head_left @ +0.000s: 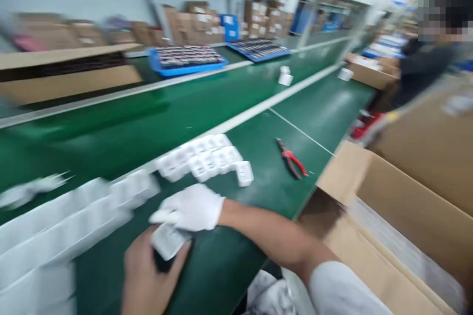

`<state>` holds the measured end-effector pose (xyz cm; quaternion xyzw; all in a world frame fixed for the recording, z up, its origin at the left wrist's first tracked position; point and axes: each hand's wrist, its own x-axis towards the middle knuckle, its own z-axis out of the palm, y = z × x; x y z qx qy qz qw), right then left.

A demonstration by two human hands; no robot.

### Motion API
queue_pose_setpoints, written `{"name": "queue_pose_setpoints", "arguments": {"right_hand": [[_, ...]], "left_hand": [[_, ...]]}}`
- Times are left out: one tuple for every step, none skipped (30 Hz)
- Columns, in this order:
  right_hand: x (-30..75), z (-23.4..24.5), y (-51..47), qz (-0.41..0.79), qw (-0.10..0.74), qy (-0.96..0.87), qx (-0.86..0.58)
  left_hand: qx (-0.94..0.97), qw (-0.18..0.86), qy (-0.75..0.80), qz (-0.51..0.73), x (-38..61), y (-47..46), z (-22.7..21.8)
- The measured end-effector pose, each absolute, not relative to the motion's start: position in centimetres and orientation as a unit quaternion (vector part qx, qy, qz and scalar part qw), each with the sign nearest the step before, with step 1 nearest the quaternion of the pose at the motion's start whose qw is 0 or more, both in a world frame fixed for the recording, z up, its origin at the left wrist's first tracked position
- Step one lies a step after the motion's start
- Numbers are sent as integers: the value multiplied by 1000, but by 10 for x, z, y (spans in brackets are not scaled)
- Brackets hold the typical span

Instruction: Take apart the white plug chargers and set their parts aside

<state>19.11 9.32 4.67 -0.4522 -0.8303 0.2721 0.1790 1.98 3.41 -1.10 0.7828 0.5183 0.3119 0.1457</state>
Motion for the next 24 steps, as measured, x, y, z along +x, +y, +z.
{"name": "queue_pose_setpoints", "arguments": {"right_hand": [[182, 44, 94, 266, 176, -841, -436], [178, 41, 94, 248, 193, -843, -437], [177, 37, 94, 237, 223, -835, -443], [179, 33, 94, 236, 236, -835, -438], [182, 28, 93, 238, 240, -839, -426], [185, 25, 93, 239, 250, -838, -422], [188, 22, 91, 239, 261, -835, -422], [190, 20, 89, 238, 275, -828, -426], [191, 20, 86, 239, 295, -814, -440], [192, 22, 83, 238, 311, -798, -458], [191, 26, 81, 236, 330, -777, -481], [189, 33, 81, 228, 350, -755, -505], [185, 41, 82, 214, 365, -737, -527], [179, 52, 86, 191, 379, -725, -543], [172, 63, 92, 163, 386, -721, -553], [162, 74, 102, 133, 383, -724, -558], [150, 85, 114, 105, 367, -736, -560], [138, 94, 129, 81, 339, -752, -559], [124, 101, 146, 62, 300, -771, -558], [111, 106, 164, 45, 256, -791, -554], [98, 109, 182, 29, 207, -809, -549], [85, 110, 200, 10, 162, -825, -541], [73, 109, 216, -5, 128, -837, -532], [59, 108, 229, -14, 107, -847, -520]], "left_hand": [[775, 140, 531, 312, 15, 30, -13], [768, 145, 540, 312, 12, 28, -15], [760, 153, 547, 316, 11, 26, -16], [754, 162, 551, 319, 12, 25, -17], [748, 174, 555, 319, 13, 24, -16], [744, 188, 557, 319, 14, 23, -16], [741, 204, 556, 318, 15, 22, -15], [736, 217, 556, 320, 16, 21, -13], [731, 227, 555, 325, 16, 20, -12], [727, 237, 553, 330, 16, 19, -11], [724, 244, 551, 335, 15, 18, -11], [722, 251, 548, 339, 14, 18, -10], [721, 256, 545, 343, 14, 17, -10], [720, 260, 543, 345, 13, 17, -10], [719, 264, 542, 346, 12, 17, -10], [719, 266, 541, 346, 11, 17, -9], [719, 269, 541, 344, 11, 17, -10], [719, 272, 541, 342, 10, 17, -10], [721, 275, 539, 338, 11, 17, -11], [724, 277, 536, 335, 12, 17, -13], [727, 277, 532, 332, 14, 17, -16], [732, 274, 528, 330, 16, 17, -18], [735, 269, 527, 330, 19, 16, -20], [737, 262, 530, 328, 21, 15, -21]]}}
